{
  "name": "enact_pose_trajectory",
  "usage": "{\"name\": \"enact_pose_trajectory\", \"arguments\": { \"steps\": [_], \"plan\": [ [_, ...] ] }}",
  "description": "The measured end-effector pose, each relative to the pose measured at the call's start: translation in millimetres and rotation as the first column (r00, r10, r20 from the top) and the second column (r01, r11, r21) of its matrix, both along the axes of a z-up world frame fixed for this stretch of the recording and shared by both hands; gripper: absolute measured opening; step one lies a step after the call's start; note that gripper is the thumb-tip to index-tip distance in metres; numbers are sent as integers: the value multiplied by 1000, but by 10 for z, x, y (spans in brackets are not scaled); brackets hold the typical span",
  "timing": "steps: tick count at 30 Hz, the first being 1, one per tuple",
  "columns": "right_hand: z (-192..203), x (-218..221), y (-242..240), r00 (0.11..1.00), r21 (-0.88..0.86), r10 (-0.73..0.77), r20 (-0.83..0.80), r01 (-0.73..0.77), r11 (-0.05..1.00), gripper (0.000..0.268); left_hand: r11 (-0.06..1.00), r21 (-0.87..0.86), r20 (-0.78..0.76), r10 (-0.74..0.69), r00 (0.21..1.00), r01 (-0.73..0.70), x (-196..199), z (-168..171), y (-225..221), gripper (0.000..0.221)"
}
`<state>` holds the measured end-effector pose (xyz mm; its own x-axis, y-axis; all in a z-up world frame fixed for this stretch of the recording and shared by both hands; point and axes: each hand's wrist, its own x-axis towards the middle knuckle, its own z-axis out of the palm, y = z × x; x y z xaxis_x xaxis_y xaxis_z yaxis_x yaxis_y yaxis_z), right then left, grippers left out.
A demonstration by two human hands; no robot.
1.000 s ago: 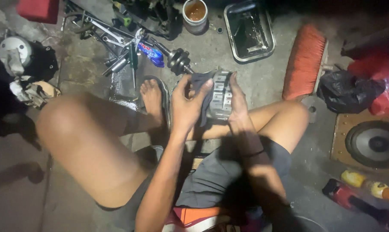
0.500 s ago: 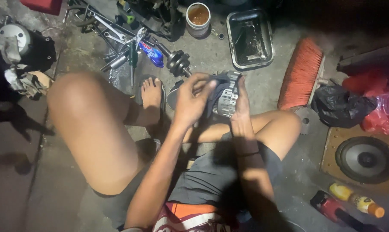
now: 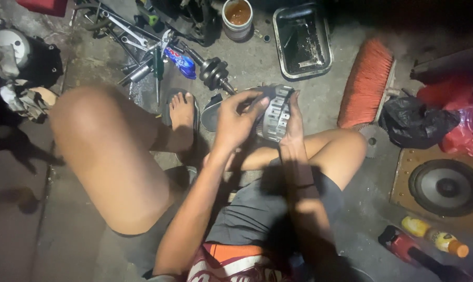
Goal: Cleaning a motorcycle clutch housing component using a brush and a cloth to remove dirt and debris.
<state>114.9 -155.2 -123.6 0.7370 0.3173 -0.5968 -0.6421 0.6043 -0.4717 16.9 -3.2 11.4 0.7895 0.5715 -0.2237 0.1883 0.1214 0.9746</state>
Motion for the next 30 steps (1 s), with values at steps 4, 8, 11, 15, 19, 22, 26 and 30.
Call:
{"name": "enact_pose_trajectory", "arguments": {
  "steps": [4,8,11,15,19,22,26,30],
  "plan": [
    [391,-78,130,997,-64,46,58,-42,997,50,973,-188,153,-106,982,135,-47,33,77,17],
    [522,-46,124,997,-11,39,70,-38,999,50,939,-23,159,-334,929,342,-140,247,154,20],
    [350,-27,78,993,28,73,98,-76,997,50,967,30,151,-255,955,253,-73,108,-21,25],
    [431,-68,63,997,105,37,66,-44,993,54,995,38,127,-95,987,91,-76,30,-178,31],
    [301,-87,-5,998,68,11,68,-16,998,50,998,-64,84,-10,996,15,-49,44,-197,29],
    [159,-112,-57,997,-6,13,82,-13,1000,50,993,-111,51,32,998,-26,-48,50,-176,27],
    [256,-98,-14,983,-81,93,157,-81,993,53,940,-342,85,35,996,-4,-84,70,-107,23],
    [121,-4,-70,987,-55,102,124,-96,994,60,975,-171,151,-115,982,141,-153,56,-75,18]
  ]
}}
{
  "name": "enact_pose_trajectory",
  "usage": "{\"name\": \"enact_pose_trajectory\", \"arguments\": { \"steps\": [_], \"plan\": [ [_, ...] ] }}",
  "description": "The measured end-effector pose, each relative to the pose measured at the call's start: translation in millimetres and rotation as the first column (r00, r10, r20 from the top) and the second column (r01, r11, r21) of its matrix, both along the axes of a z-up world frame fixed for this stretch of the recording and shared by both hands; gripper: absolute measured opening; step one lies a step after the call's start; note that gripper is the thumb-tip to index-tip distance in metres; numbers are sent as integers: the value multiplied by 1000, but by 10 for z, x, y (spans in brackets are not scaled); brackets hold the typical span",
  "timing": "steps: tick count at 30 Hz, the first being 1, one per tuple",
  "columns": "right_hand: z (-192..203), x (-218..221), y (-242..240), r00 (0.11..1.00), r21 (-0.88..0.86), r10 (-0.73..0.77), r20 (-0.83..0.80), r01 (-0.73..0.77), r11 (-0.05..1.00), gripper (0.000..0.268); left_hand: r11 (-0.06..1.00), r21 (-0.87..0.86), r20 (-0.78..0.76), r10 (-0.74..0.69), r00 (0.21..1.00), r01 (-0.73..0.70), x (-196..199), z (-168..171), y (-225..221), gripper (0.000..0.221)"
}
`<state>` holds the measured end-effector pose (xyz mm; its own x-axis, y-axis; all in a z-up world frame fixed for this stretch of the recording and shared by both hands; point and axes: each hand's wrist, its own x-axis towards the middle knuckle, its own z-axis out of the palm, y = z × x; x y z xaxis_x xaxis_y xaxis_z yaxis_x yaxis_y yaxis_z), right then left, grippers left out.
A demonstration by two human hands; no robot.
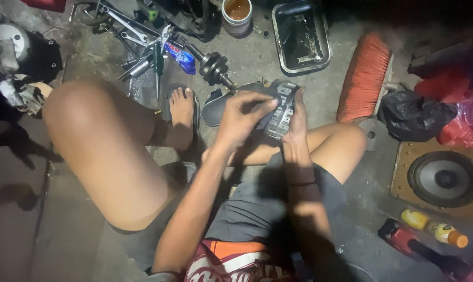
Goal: Cleaning a motorcycle clutch housing component using a brush and a cloth to remove dirt and debris.
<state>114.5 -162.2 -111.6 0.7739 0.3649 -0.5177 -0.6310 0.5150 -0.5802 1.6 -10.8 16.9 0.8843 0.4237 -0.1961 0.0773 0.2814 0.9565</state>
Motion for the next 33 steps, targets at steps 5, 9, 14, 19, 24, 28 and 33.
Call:
{"name": "enact_pose_trajectory", "arguments": {
  "steps": [5,9,14,19,24,28,33],
  "plan": [
    [149,-155,98,986,-98,-88,139,102,990,39,977,-5,-95,210,973,-212,66,-9,-103,48],
    [156,-199,76,976,-201,-67,206,109,974,40,968,2,-161,247,956,-250,63,-27,-53,46],
    [139,-221,94,986,-121,-75,150,94,988,37,971,-73,-198,211,957,-230,49,4,53,40],
    [14,-153,71,990,-107,-80,113,92,990,38,976,-190,-172,71,982,-104,48,-95,64,52],
    [-226,-83,-20,992,3,-113,-48,113,994,54,932,-294,-282,130,951,-214,104,-500,80,46],
    [-94,-91,-93,945,67,-201,-259,225,972,44,778,-440,-336,319,886,-448,146,-690,96,38],
    [199,-229,278,942,141,-216,-256,258,956,62,676,-538,-300,405,864,-504,133,-457,19,33]
  ]
}}
